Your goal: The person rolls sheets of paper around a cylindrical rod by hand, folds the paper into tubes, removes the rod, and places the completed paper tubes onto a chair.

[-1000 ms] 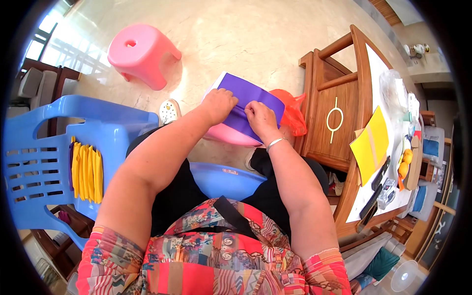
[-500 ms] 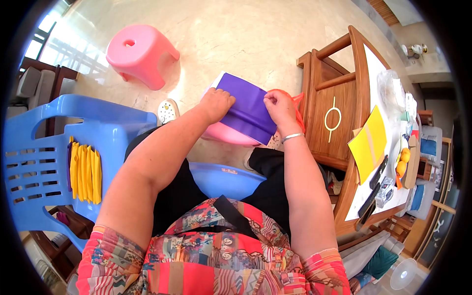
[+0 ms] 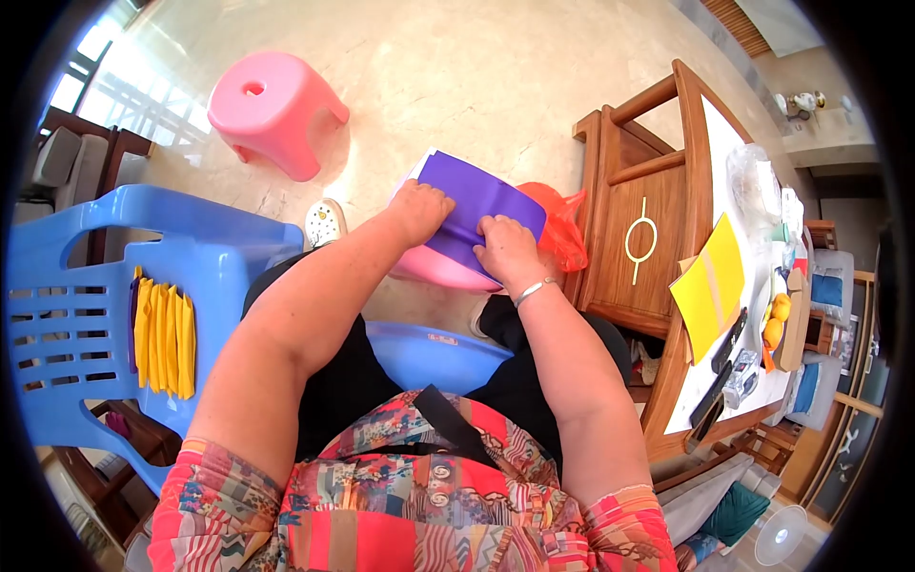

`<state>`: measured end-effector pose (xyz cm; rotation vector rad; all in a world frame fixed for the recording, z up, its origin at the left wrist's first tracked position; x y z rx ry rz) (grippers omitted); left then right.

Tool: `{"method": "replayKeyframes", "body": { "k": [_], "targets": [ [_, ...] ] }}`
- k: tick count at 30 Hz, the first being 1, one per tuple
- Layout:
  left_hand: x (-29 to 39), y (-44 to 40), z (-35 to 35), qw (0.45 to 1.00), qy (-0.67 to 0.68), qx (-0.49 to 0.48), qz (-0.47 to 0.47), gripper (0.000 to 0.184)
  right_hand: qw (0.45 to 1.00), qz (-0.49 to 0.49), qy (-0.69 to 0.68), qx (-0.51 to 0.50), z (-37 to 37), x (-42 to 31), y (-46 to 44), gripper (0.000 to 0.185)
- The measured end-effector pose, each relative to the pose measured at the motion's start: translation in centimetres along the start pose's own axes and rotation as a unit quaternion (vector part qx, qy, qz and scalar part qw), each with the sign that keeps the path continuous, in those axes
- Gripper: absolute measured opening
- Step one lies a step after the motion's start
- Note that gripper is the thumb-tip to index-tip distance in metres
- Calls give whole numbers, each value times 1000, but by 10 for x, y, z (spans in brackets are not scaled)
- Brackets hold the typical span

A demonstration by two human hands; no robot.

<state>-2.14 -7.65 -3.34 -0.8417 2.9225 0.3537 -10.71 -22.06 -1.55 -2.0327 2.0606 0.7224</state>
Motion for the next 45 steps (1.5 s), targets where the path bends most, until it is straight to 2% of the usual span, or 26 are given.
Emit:
{"method": "replayKeyframes", "body": {
  "k": [6, 8, 12, 15, 21, 27, 33, 39, 45],
  "targets": [
    [-3, -1, 7, 997, 38, -62, -6, 29, 999, 8, -1, -45, 6, -5, 0, 25],
    [-3, 1, 2, 997, 33, -73, 13, 21, 998, 7, -13, -55, 7, -4, 0, 25],
    [-3, 3, -3, 995, 33, -94, 11, 22, 998, 11, -23, -62, 5, -5, -1, 26],
    [-3, 1, -3, 996, 20, -88, -4, 21, 994, 54, -66, -74, 2, 0, -2, 30],
    [-8, -4, 1, 992, 36, -120, -14, 32, 989, 83, -86, -87, 2, 7, -5, 29],
    [-13, -5, -1, 988, 87, -126, -23, 31, 991, 75, -80, -75, 1, 10, -6, 29],
    [-14, -6, -1, 989, 81, -117, -30, 27, 983, 108, -122, -89, -4, 13, -9, 28],
    [-15, -6, -4, 991, 71, -106, -35, 26, 985, 108, -101, -92, -11, 12, -11, 25],
    [-19, -7, -3, 989, 120, -62, -53, 15, 989, 106, -55, -87, -7, 16, -13, 25]
  ]
}}
Point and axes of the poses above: each hand's wrist, its own y-axis away from the middle knuckle, its own z-axis out of the palm, x = y × z, the point moved 5 cm from there along -y, towards the middle knuckle, and after that the axes turned 14 degrees about -y, right-handed, at the moved point
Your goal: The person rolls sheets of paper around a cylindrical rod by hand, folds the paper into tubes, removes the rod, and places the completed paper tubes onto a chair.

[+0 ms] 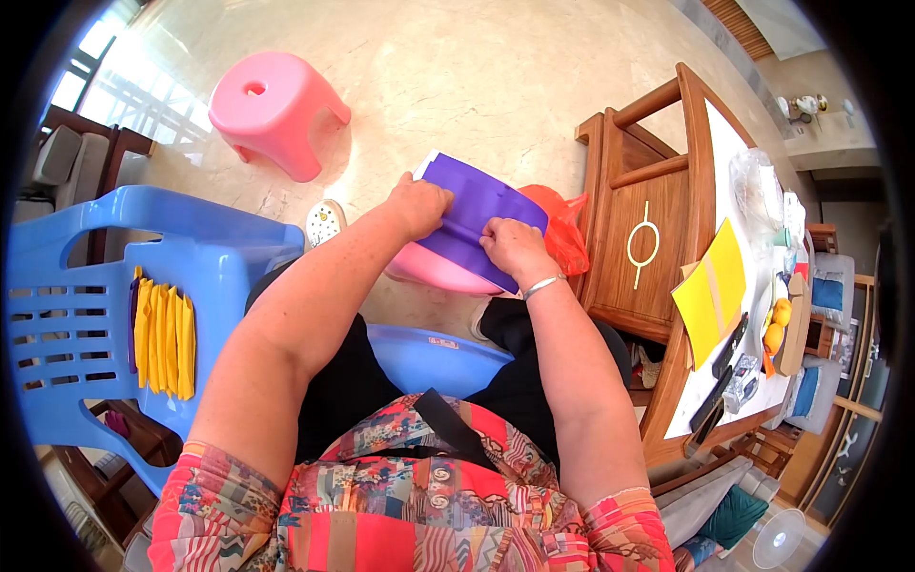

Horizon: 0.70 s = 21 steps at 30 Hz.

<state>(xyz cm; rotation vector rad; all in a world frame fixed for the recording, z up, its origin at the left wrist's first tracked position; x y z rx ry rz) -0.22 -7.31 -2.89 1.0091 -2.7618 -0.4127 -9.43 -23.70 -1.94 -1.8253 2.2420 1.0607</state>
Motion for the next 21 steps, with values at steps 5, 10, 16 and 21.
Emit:
{"method": "replayKeyframes", "body": {
  "k": [5, 10, 16, 21],
  "targets": [
    [-1, -1, 1, 998, -18, 67, -1, 7, 998, -12, 42, 42, -1, -3, 1, 26],
    [-2, -1, -4, 993, -31, 114, -10, 7, 993, -63, 37, 92, -7, -9, 7, 27],
    [-2, 1, -6, 995, -18, 100, -10, 10, 992, -64, 37, 97, -1, -2, 0, 26],
    [-5, 6, -5, 992, -29, 126, 13, 21, 989, -69, 57, 115, 0, -2, -1, 22]
  ]
}}
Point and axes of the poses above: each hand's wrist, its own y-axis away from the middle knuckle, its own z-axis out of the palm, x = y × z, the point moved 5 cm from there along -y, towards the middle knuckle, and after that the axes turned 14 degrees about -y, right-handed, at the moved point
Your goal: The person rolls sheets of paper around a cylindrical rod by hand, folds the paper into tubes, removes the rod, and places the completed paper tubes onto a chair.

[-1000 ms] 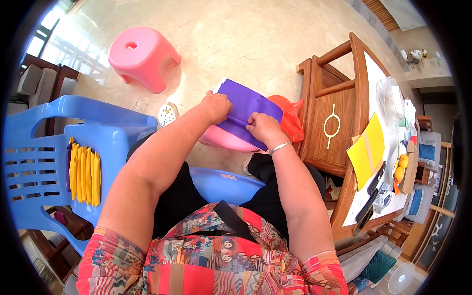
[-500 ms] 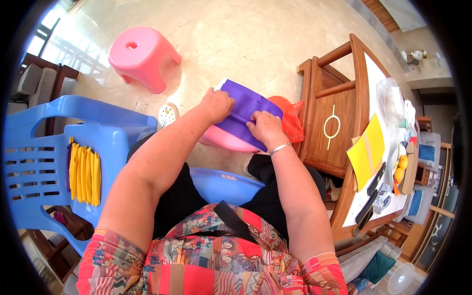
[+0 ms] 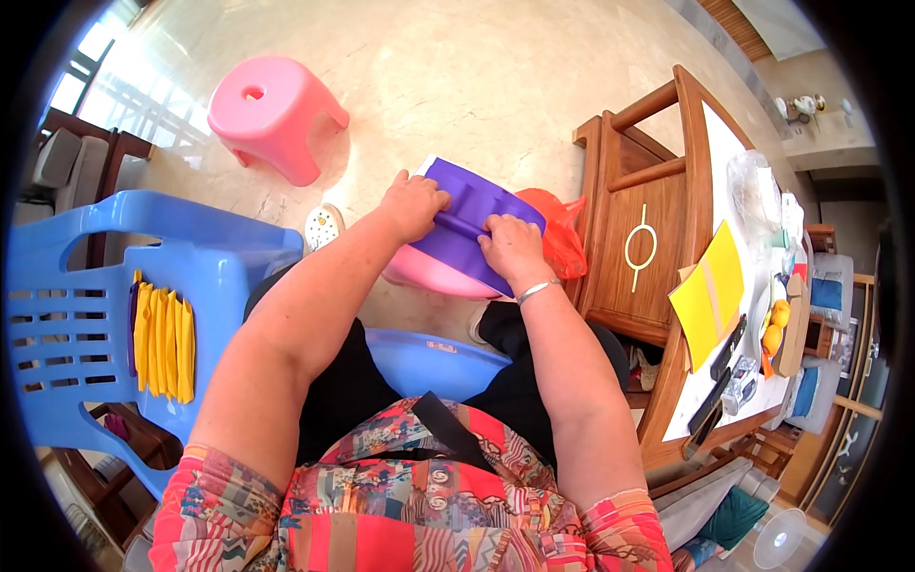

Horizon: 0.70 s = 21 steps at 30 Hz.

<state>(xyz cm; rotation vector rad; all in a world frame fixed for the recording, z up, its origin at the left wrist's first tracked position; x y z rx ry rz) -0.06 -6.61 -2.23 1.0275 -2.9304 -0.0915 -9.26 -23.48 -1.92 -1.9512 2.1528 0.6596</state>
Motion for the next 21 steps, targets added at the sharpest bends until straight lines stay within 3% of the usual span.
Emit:
{"method": "replayKeyframes", "body": {
  "k": [6, 9, 15, 18, 21],
  "targets": [
    [-5, -4, 11, 1000, 19, 2, -1, 27, 999, -12, -27, 17, 2, -1, 0, 24],
    [-6, -5, 12, 998, 23, -61, -3, 25, 999, -11, -31, 6, 2, -1, 0, 27],
    [-6, -4, 6, 996, 27, -87, -11, 24, 999, -48, -11, 18, 4, 0, 2, 32],
    [-4, -3, 4, 994, 11, -106, -24, 24, 999, -45, 1, -3, 5, 2, 1, 34],
    [-3, -3, 3, 993, 7, -120, -7, 29, 993, -16, -39, -109, 7, 4, -1, 34]
  ]
}}
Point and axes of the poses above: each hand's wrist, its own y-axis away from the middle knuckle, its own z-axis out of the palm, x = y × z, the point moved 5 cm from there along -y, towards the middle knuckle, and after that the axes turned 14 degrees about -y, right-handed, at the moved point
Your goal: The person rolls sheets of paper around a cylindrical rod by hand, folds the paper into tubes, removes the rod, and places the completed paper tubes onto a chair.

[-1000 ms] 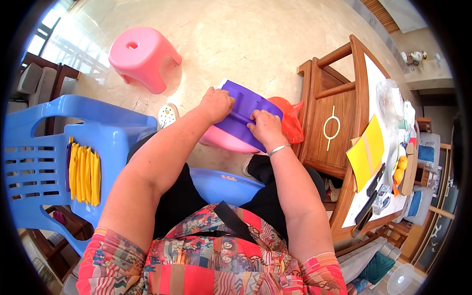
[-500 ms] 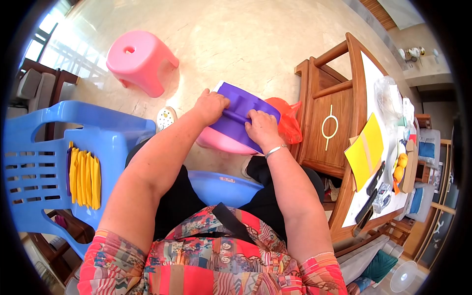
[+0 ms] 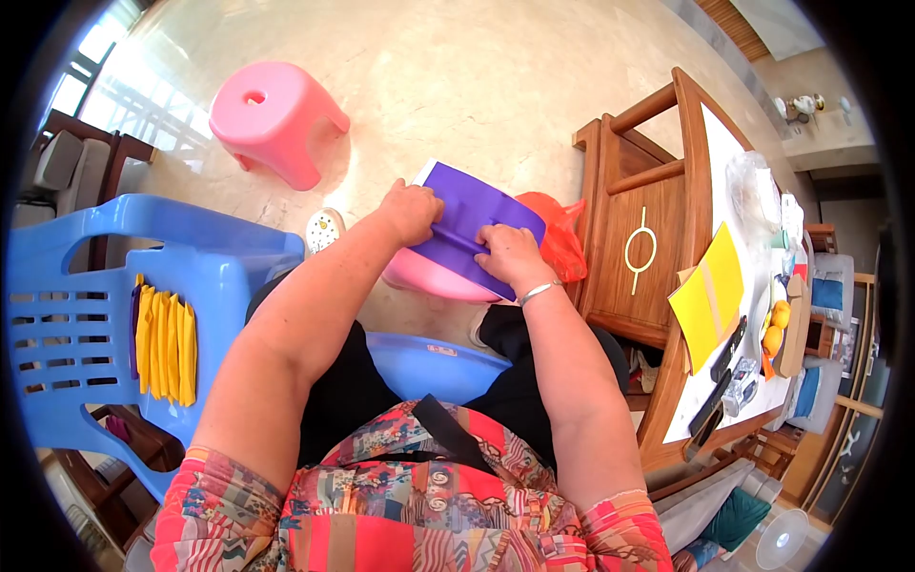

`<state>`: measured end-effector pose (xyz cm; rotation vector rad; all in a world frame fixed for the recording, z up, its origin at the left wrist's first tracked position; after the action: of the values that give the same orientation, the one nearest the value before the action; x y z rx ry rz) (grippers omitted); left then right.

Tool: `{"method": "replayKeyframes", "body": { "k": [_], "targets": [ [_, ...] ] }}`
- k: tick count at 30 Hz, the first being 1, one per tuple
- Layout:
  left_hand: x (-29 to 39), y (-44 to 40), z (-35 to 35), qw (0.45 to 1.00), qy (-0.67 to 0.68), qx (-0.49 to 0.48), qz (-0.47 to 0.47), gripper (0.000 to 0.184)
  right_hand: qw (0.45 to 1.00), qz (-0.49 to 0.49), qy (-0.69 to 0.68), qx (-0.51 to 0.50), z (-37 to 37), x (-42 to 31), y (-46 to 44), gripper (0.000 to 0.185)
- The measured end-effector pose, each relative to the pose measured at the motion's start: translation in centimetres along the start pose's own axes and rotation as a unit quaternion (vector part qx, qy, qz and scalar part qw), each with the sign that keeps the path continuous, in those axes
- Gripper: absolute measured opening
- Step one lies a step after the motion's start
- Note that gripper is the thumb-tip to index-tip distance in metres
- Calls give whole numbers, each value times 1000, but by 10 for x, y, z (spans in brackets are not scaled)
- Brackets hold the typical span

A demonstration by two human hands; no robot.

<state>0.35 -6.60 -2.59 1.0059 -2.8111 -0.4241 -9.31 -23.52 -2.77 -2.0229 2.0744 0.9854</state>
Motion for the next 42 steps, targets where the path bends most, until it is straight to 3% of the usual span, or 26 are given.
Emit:
{"method": "replayKeyframes", "body": {
  "k": [3, 9, 18, 30, 33, 38, 42],
  "targets": [
    [1, -1, 0, 998, -6, -58, 15, 31, 1000, -2, -12, -18, -3, -3, 1, 32],
    [1, 1, -9, 998, 11, -67, 0, 27, 998, 18, -50, -16, -7, -2, -1, 28],
    [-1, 0, -7, 1000, -5, 1, -7, 18, 995, -27, -16, 99, -8, -8, 0, 22],
    [0, 1, -6, 1000, -7, 6, 0, 26, 990, -63, 15, 122, 1, -12, 1, 28],
    [-2, -4, 1, 999, -11, 48, -8, 28, 997, -30, -56, 51, -8, -10, -2, 29],
    [-17, 1, -26, 983, 178, -37, 28, 29, 961, 33, -267, -68, -36, 1, -3, 34],
    [-27, 1, -33, 931, 338, -117, 75, 30, 908, 33, -402, -113, -59, 1, 8, 34]
  ]
}}
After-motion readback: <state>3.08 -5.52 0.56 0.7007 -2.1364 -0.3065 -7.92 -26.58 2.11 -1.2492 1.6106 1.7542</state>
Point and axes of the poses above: each hand's wrist, its own y-axis away from the middle knuckle, its own z-axis out of the palm, x = y × z, the point moved 5 cm from there along -y, towards the middle knuckle, and after that the axes turned 14 degrees about -y, right-handed, at the moved point
